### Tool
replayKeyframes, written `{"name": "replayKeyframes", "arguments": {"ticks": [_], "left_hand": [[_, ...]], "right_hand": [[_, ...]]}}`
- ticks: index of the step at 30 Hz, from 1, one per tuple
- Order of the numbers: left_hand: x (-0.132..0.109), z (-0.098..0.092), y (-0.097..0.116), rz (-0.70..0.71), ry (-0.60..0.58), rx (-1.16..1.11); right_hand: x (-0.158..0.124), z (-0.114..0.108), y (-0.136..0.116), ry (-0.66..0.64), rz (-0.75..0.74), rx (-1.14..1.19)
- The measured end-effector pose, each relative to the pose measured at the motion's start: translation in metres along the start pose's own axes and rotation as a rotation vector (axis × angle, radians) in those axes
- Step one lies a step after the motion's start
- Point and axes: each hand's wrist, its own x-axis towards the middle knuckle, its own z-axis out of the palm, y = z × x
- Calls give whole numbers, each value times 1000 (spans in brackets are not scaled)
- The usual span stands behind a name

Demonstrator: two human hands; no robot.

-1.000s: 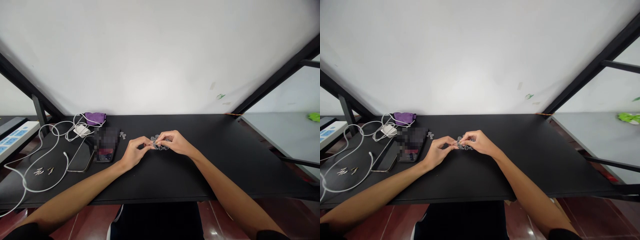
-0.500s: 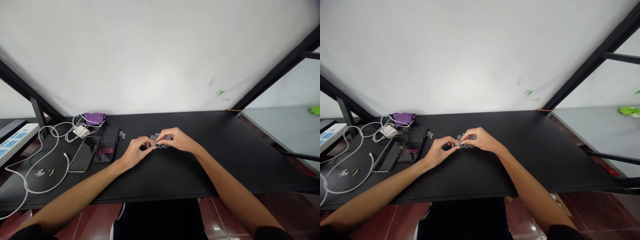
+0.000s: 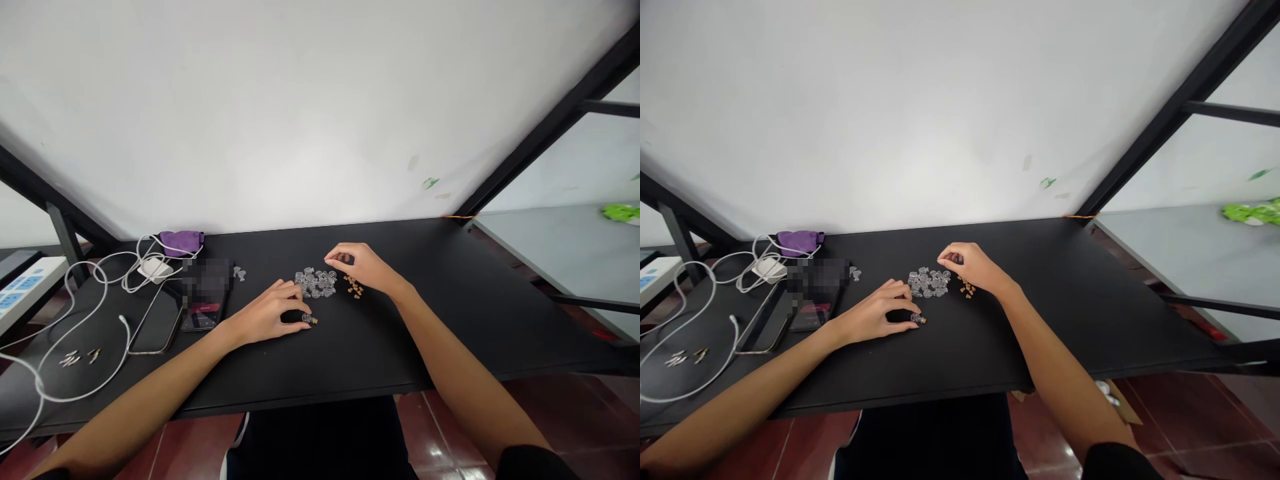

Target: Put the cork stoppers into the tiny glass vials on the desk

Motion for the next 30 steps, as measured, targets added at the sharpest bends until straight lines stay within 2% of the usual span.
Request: {"name": "replayKeyframes", "arguments": {"ticks": [3, 9, 16, 21, 30], "left_hand": [[1, 0, -1, -9, 39, -46], [3, 5, -11, -45, 257, 19], [2, 8, -14, -38, 245, 144], [3, 9, -14, -27, 260, 139], [3, 8, -14, -29, 272, 126]], "right_hand": [[0, -3, 12, 6, -4, -88], [-1, -8, 19, -69, -7, -201], [-5, -12, 14, -189, 45, -237], [-5, -11, 11, -282, 71, -247], [-7, -18, 13, -357, 59, -246]]}}
